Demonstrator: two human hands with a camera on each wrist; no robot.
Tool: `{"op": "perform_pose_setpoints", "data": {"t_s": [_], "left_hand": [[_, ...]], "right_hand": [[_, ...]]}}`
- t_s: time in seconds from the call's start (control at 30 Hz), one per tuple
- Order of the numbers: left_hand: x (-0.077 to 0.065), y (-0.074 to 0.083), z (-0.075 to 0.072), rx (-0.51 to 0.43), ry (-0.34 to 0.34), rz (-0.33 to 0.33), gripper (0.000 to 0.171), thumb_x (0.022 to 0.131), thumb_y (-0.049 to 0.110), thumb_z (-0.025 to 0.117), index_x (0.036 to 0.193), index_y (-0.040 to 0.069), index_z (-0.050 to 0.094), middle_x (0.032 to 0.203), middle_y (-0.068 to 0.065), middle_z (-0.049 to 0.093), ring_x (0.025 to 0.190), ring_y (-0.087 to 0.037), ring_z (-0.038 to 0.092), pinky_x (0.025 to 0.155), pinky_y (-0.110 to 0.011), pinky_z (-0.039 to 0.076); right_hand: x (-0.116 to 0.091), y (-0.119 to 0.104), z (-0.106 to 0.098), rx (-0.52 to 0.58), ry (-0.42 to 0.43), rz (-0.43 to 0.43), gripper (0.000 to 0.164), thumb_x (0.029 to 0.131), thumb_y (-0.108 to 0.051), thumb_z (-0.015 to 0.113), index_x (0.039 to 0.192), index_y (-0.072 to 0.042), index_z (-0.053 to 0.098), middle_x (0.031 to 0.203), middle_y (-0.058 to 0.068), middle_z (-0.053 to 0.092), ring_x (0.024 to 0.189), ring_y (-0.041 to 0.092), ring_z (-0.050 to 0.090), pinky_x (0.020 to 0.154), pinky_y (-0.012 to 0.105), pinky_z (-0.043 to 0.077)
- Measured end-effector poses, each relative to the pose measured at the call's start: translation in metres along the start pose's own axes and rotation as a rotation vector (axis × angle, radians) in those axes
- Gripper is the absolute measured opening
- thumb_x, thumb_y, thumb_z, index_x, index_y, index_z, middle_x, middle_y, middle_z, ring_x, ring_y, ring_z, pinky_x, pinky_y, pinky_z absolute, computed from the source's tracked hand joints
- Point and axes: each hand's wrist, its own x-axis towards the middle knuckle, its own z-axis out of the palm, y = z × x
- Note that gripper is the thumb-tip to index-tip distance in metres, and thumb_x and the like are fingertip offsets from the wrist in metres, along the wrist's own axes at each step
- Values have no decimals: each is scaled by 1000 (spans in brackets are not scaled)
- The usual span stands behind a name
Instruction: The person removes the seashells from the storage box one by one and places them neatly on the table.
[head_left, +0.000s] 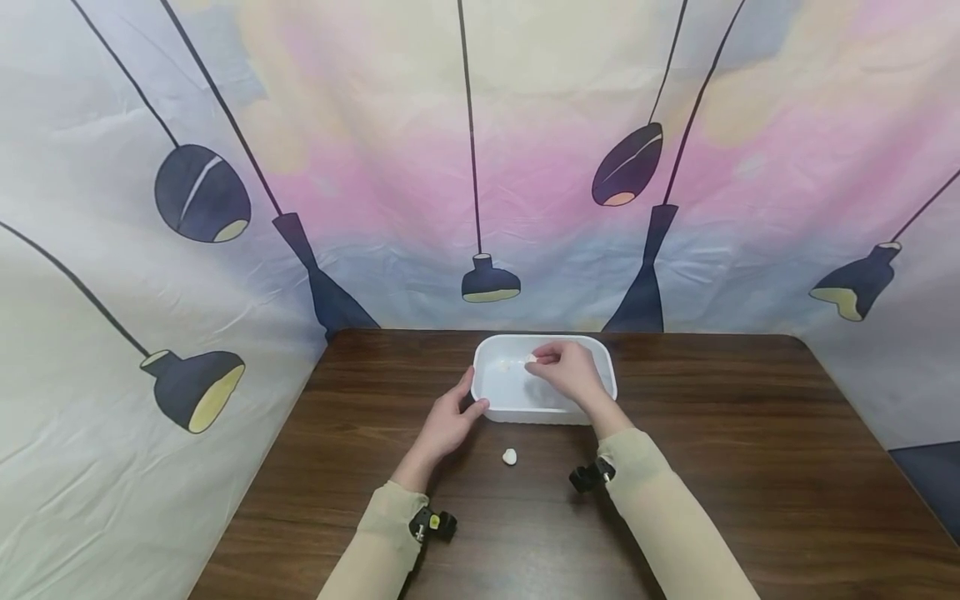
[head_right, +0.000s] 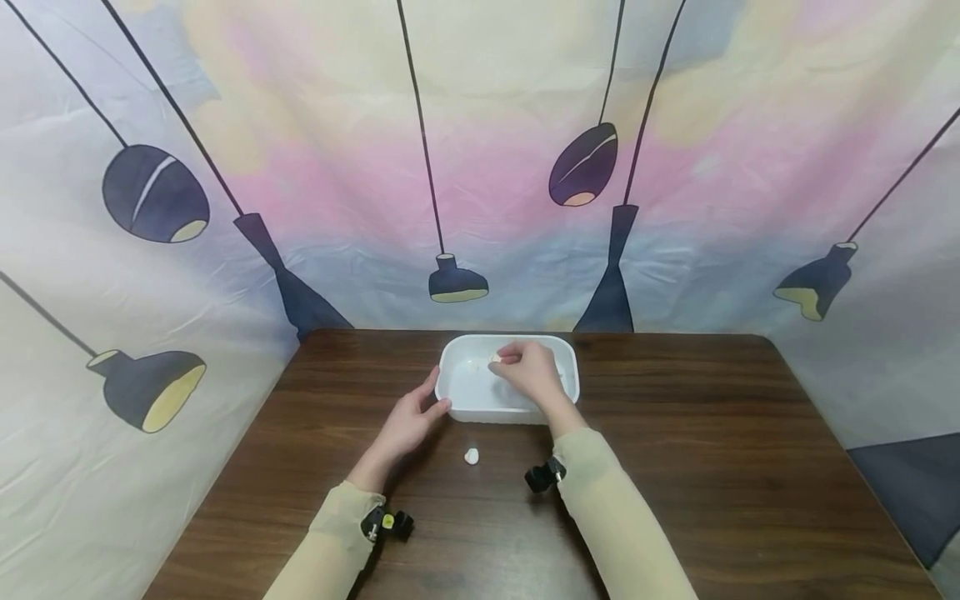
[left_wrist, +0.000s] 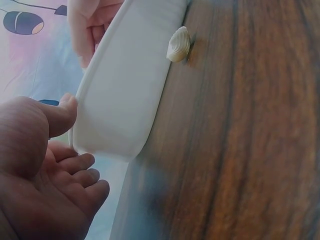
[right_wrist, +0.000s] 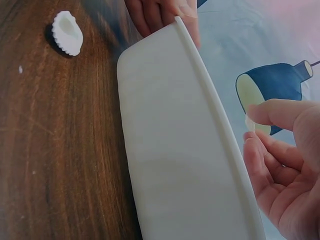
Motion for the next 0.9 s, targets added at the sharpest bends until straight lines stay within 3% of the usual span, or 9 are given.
{"op": "perform_pose_setpoints", "data": {"t_s": [0.6,0.9], "left_hand": [[2,-3,1,3,3,9,71,108,24,65,167,2,32,172,-13,31,159,-30,29,129,-50,26],[2,-2,1,0,3,7,71,108,23,65,166,1,31,172,-14,30,159,-31,29,129,-51,25]], "right_hand": [[-25,6,-3,-16,43,-80,30,91,-27,87,110,-5,82,90,2,78,87,18,73,78,34,60],[-40,11,-2,-5,100,-194,27,87,-22,91,105,-4,83,86,1,79,81,16,75,72,29,61]]}}
